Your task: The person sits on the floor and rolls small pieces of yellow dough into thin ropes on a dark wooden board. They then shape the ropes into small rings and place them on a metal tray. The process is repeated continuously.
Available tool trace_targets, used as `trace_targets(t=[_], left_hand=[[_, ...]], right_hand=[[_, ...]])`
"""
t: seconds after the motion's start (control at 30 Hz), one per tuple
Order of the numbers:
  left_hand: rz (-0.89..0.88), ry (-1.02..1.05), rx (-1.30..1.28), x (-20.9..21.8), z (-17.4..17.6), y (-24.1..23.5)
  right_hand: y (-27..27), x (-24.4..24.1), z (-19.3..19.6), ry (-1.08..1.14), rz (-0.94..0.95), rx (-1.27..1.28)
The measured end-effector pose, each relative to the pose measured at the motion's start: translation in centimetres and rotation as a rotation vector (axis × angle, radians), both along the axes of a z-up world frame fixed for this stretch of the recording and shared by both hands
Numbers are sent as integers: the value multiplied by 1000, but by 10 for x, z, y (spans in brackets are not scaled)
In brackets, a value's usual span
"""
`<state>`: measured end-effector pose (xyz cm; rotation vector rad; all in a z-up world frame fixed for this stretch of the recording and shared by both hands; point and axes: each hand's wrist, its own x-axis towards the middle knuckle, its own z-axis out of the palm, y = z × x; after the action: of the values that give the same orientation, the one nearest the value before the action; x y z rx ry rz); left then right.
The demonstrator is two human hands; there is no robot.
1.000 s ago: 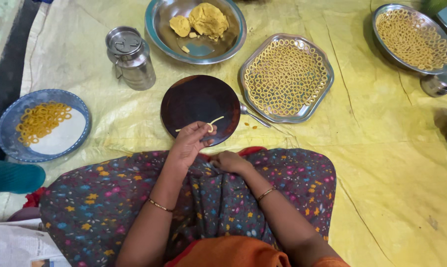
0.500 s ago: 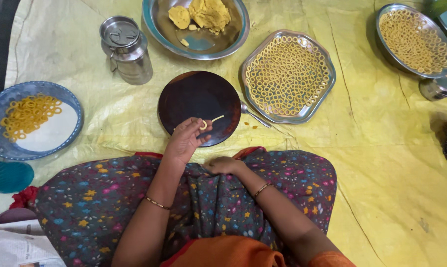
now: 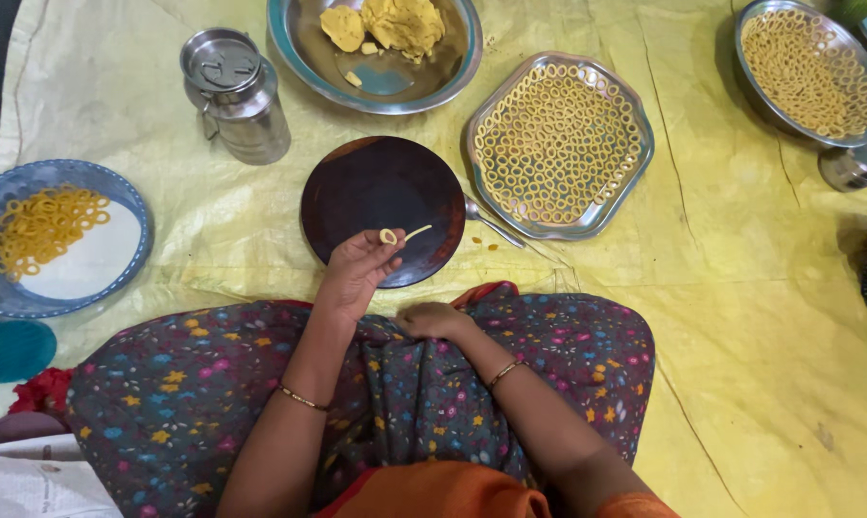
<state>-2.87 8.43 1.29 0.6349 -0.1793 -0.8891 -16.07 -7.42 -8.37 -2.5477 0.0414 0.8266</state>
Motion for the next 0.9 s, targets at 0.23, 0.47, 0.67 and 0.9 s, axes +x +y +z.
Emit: trace_targets(t=[0.23, 0.47, 0.67, 0.9], left_hand=[[28, 10, 46, -1, 6, 3], [0, 60, 7, 0, 14, 6], [-27, 18, 76, 0, 17, 8], [16, 13, 189, -1, 16, 8]], right_hand=[[9, -9, 23, -105, -33, -70], [28, -8, 63, -154, -64, -238], [38, -4, 113, -339, -45, -249], [1, -15, 167, -460, -143, -112]])
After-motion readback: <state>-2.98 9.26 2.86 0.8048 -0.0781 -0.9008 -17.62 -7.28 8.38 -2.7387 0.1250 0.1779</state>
